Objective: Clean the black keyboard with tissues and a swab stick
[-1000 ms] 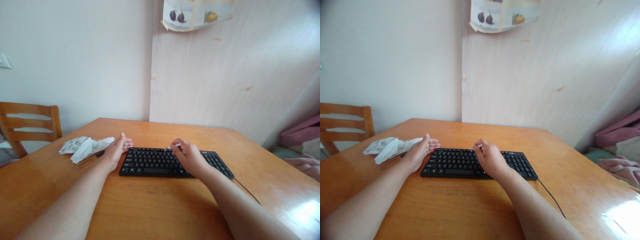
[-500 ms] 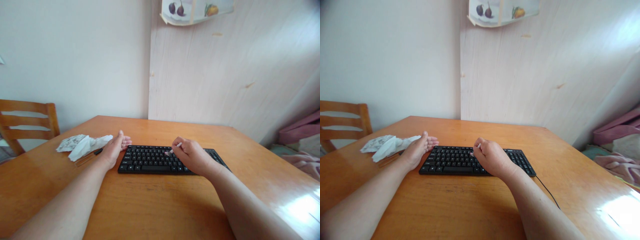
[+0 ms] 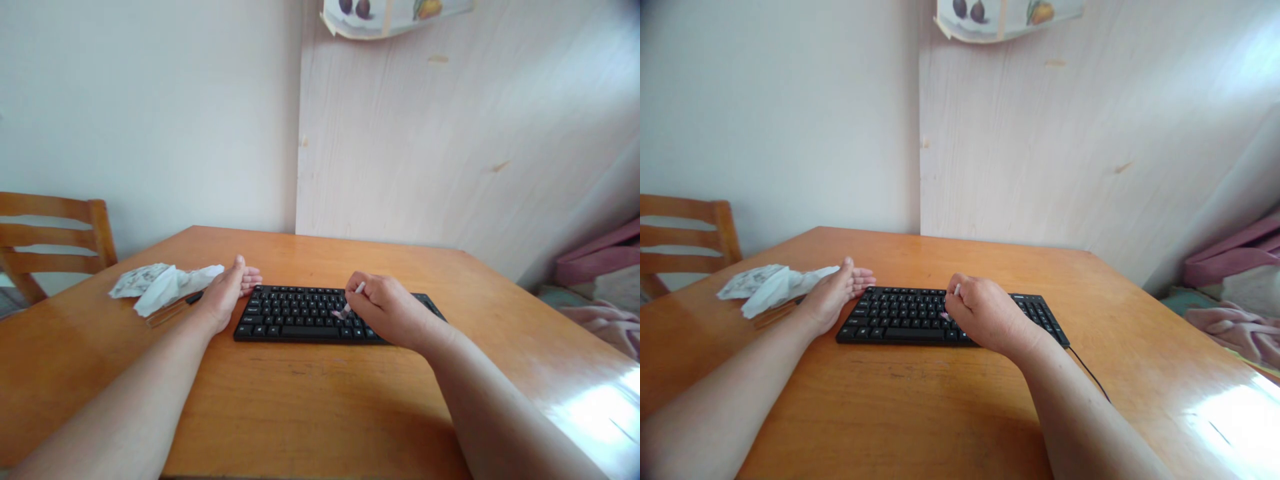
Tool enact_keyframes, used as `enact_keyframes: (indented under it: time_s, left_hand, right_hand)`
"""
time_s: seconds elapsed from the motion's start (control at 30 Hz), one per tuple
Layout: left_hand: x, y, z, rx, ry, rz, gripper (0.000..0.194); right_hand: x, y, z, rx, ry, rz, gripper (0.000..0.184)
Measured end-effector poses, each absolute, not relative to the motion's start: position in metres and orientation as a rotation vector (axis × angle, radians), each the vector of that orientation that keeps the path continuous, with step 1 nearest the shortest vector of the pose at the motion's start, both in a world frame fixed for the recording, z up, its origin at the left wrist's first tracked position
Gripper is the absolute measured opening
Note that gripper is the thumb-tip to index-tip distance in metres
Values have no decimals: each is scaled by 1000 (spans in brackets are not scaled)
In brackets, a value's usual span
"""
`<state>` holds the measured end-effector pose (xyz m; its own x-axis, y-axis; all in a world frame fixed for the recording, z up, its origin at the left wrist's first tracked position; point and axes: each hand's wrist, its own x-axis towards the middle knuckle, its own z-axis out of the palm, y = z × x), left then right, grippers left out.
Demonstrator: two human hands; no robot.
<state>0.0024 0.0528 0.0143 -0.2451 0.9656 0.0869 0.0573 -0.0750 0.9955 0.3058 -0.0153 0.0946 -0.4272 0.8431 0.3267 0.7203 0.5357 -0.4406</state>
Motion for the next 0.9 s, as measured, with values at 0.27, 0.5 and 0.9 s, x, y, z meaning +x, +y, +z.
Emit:
enact_keyframes:
  time_s: [0.27, 0.5, 0.9]
  left_hand:
    - [2, 54, 13, 1170, 1381, 1439, 66]
    - [1, 55, 12, 1167, 1375, 1439, 65]
    - [-1, 55, 12, 1162, 1373, 1421, 73]
  right_hand:
    - [309, -18, 100, -1308, -2297, 273, 19]
    - [314, -15, 100, -1254, -2201, 588, 20]
    - [316, 13, 74, -1247, -1890, 326, 21]
